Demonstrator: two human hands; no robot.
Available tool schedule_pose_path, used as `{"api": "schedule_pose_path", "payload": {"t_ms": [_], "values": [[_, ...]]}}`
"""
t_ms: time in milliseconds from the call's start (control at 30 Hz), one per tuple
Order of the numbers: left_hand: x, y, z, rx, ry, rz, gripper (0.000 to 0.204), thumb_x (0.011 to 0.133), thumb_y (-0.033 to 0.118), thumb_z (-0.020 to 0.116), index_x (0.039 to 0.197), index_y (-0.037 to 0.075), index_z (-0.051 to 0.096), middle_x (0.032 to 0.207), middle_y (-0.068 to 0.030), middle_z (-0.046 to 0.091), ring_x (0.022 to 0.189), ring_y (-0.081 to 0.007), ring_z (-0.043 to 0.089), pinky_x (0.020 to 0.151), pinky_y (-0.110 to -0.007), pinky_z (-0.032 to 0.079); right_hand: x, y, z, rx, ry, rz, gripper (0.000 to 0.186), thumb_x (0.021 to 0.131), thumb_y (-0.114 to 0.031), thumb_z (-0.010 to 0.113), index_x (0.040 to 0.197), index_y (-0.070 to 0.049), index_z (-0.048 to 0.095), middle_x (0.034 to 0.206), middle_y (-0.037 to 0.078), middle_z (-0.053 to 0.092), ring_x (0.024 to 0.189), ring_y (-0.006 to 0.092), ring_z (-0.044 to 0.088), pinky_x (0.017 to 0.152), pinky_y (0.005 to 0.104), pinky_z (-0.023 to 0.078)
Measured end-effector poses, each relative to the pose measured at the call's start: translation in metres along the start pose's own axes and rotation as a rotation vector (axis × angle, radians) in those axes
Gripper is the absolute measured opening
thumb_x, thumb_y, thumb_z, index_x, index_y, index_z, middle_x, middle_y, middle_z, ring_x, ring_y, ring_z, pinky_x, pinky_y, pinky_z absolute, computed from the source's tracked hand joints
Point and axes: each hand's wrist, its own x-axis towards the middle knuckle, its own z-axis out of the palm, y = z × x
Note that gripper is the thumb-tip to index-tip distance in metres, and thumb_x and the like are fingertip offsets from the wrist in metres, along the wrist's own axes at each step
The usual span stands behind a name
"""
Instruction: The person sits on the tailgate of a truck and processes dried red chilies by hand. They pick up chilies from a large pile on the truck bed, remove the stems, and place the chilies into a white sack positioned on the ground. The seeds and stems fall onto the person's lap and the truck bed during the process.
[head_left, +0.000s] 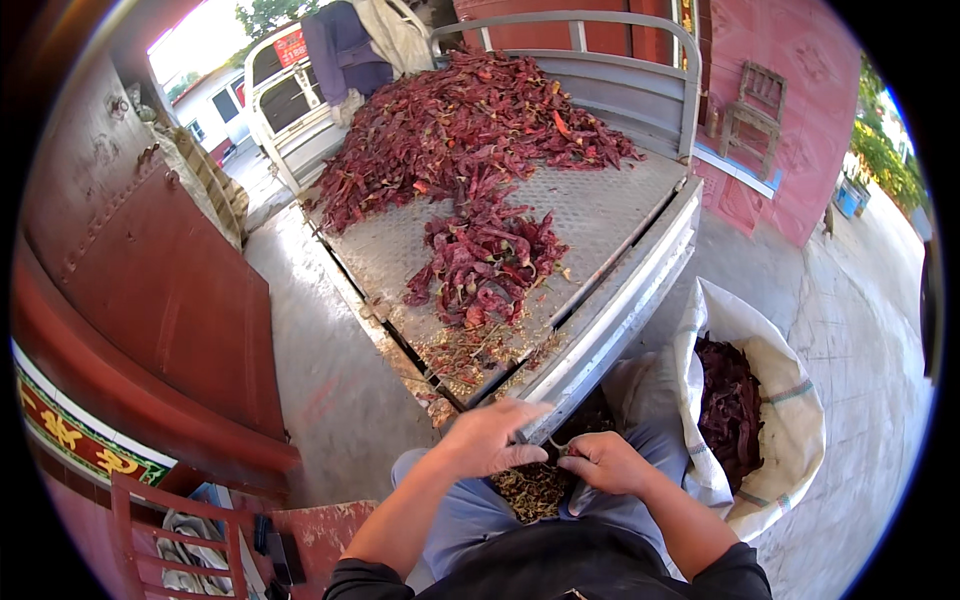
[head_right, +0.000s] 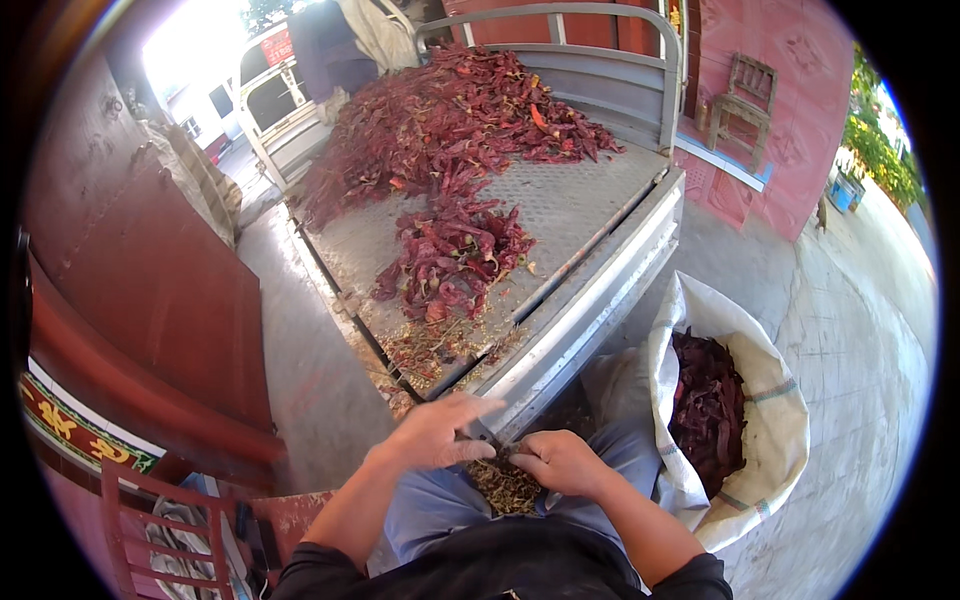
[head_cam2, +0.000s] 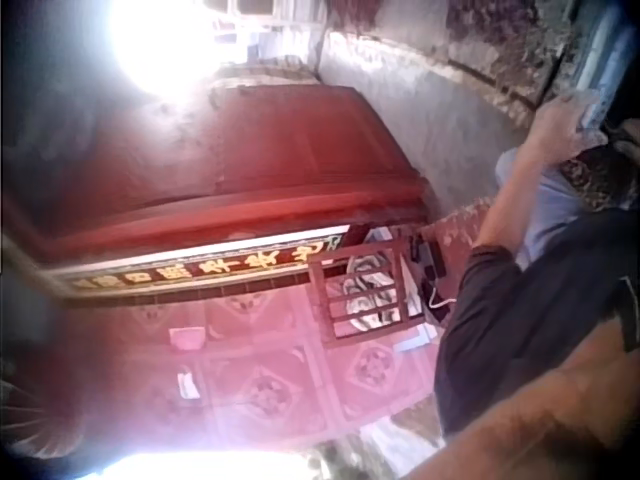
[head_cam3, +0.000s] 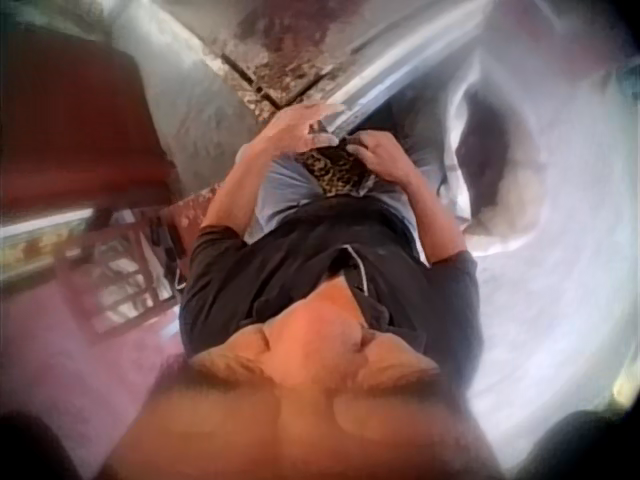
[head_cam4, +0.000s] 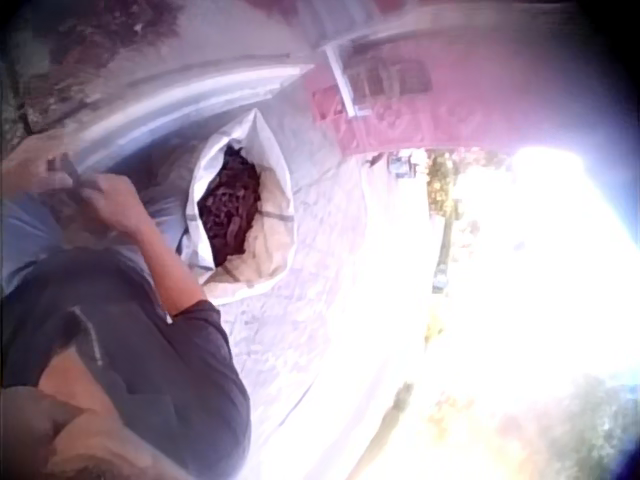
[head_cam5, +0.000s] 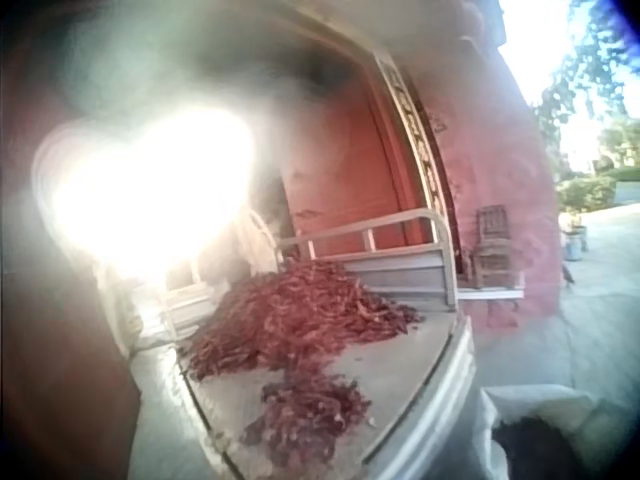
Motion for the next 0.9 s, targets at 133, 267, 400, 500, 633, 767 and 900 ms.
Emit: {"api": "schedule_pose_path", "payload": {"t_ms": [133,267,400,500,633,767,900], "values": [[-0.01,-0.011,0.032,-0.139,-0.049,0.047,0.019,0.094,0.021,0.076,0.112,0.013,0.072,0.098,-0.0121,0.072,0.091,-0.0369,0.071,0.073,-0.041,0.055,0.005,0.003,0.002,0.06,0.028,-0.045,0.028,0.1,-0.03,0.066,0.091,-0.004,0.066,0.073,0.014,0.064,0.064,0.0289,0.065,0.059,0.0398,0.05],[-0.02,-0.024,0.039,0.112,-0.042,-0.085,0.024,0.093,0.027,0.077,0.11,0.011,0.071,0.097,-0.0121,0.072,0.087,-0.0356,0.071,0.072,-0.042,0.055,-0.006,-0.006,-0.018,0.792,0.216,0.356,0.03,0.105,-0.03,0.061,0.093,-0.004,0.067,0.067,0.008,0.064,0.044,0.0144,0.053,0.04,0.0293,0.04],[-0.003,-0.018,-0.002,0.115,0.053,-0.279,0.031,0.092,0.035,0.076,0.108,0.009,0.07,0.097,-0.0116,0.073,0.086,-0.033,0.072,0.074,-0.044,0.055,-0.02,0.021,-0.02,0.938,0.381,0.292,0.03,0.108,-0.03,0.059,0.096,-0.003,0.066,0.064,0.005,0.064,0.036,0.0078,0.046,0.034,0.0235,0.034],[0.039,-0.057,-0.033,0.132,0.387,-0.445,0.031,0.094,0.037,0.073,0.11,0.011,0.069,0.101,-0.0108,0.075,0.094,-0.0304,0.073,0.081,-0.045,0.056,-0.027,0.023,-0.01,0.947,0.392,0.351,0.029,0.108,-0.028,0.059,0.097,-0.002,0.066,0.065,0.004,0.064,0.039,0.0075,0.047,0.036,0.0235,0.035],[0.081,-0.112,-0.05,0.479,0.488,-0.535,0.035,0.092,0.033,0.075,0.117,0.01,0.067,0.1,-0.0103,0.077,0.095,-0.0305,0.073,0.086,-0.043,0.056,-0.028,0.022,-0.002,0.973,0.392,0.407,0.026,0.108,-0.024,0.059,0.099,0.0,0.066,0.066,0.003,0.064,0.046,0.0064,0.05,0.043,0.0227,0.039],[0.087,-0.132,-0.056,0.3,0.457,-0.649,0.036,0.092,0.031,0.075,0.121,0.011,0.066,0.101,-0.0106,0.077,0.098,-0.0333,0.073,0.087,-0.045,0.056,-0.036,0.027,0.0,0.976,0.407,0.388,0.021,0.106,-0.02,0.061,0.099,-0.001,0.067,0.067,0.003,0.064,0.049,0.007,0.053,0.045,0.0223,0.04],[0.072,-0.119,-0.057,0.056,0.687,-0.531,0.037,0.087,0.019,0.08,0.118,0.007,0.065,0.095,-0.0106,0.077,0.086,-0.0241,0.073,0.081,-0.038,0.056,-0.028,0.032,0.008,0.952,0.443,0.424,0.014,0.102,-0.015,0.066,0.099,-0.001,0.068,0.068,0.003,0.065,0.053,0.0076,0.054,0.048,0.0235,0.041]]}}
